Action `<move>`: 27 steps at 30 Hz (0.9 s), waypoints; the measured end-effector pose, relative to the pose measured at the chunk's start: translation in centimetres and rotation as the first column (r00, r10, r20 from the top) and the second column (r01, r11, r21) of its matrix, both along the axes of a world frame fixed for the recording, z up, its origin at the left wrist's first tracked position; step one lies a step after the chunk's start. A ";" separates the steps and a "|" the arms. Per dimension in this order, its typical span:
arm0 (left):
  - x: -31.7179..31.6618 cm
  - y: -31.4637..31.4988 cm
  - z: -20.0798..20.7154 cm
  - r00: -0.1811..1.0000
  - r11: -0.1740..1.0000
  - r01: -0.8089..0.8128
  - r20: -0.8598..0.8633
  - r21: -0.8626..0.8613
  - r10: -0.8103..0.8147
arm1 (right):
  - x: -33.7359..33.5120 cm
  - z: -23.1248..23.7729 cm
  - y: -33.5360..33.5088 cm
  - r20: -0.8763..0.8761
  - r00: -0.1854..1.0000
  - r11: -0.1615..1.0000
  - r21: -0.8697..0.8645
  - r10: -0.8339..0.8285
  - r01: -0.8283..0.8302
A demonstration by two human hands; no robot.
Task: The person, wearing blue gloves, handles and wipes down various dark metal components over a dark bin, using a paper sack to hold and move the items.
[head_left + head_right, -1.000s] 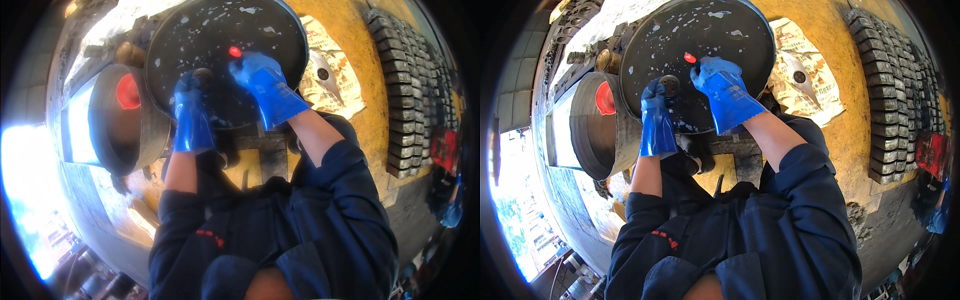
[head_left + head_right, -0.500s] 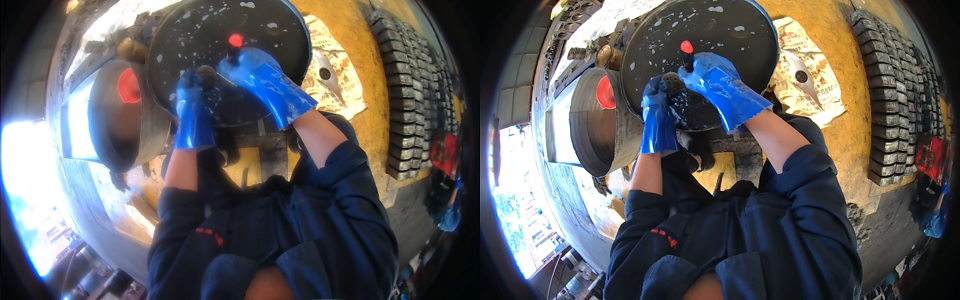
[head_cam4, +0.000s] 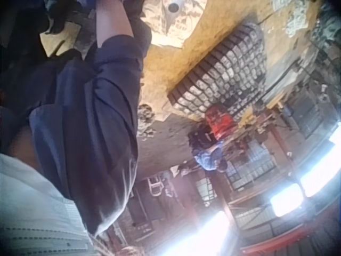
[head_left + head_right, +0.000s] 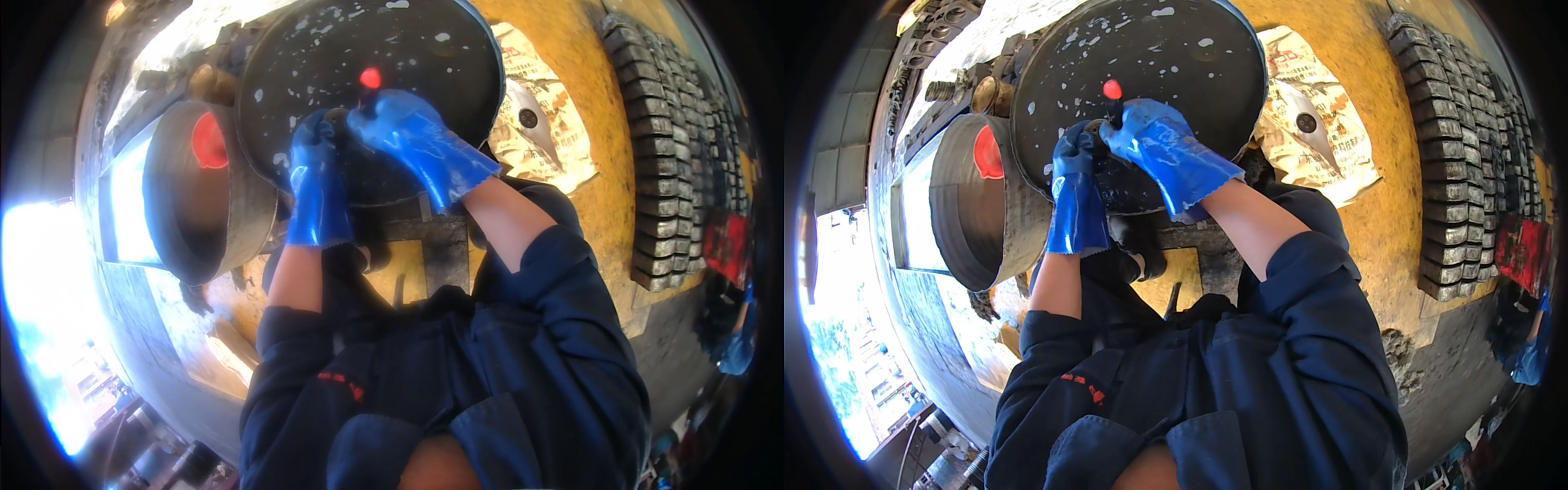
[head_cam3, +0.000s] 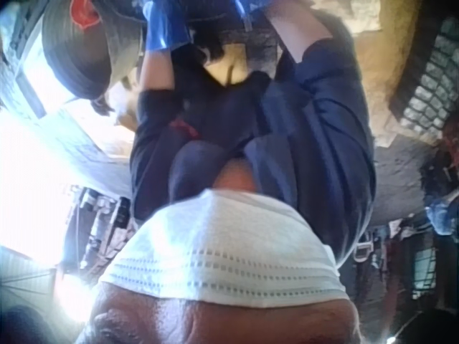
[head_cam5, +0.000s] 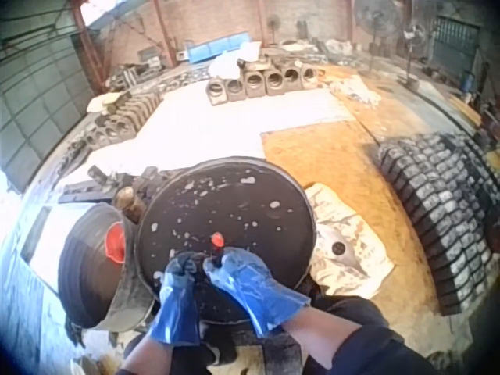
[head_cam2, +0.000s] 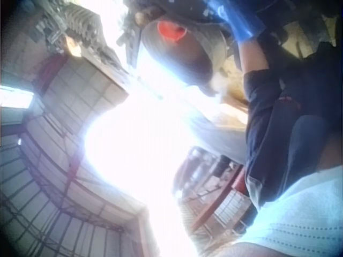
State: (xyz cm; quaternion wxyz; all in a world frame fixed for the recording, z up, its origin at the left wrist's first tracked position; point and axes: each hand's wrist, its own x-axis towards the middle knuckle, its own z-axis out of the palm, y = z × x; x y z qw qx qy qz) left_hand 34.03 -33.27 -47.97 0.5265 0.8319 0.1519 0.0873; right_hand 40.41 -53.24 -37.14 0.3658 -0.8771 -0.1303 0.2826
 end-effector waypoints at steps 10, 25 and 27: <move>0.2 -1.2 1.8 0.994 0.967 -0.107 -0.023 -0.232 0.105 | 0.2 0.0 0.1 0.051 0.999 0.999 0.031 0.008 -0.010; 0.7 7.8 -6.9 0.964 0.786 -0.264 -0.183 -0.560 0.193 | 0.5 0.1 0.7 -0.071 0.997 0.999 0.038 0.036 -0.033; 2.2 4.4 -7.5 0.984 0.769 -0.166 -0.150 -0.618 0.091 | 0.6 -0.9 -0.4 -0.035 0.999 0.998 0.050 -0.033 0.035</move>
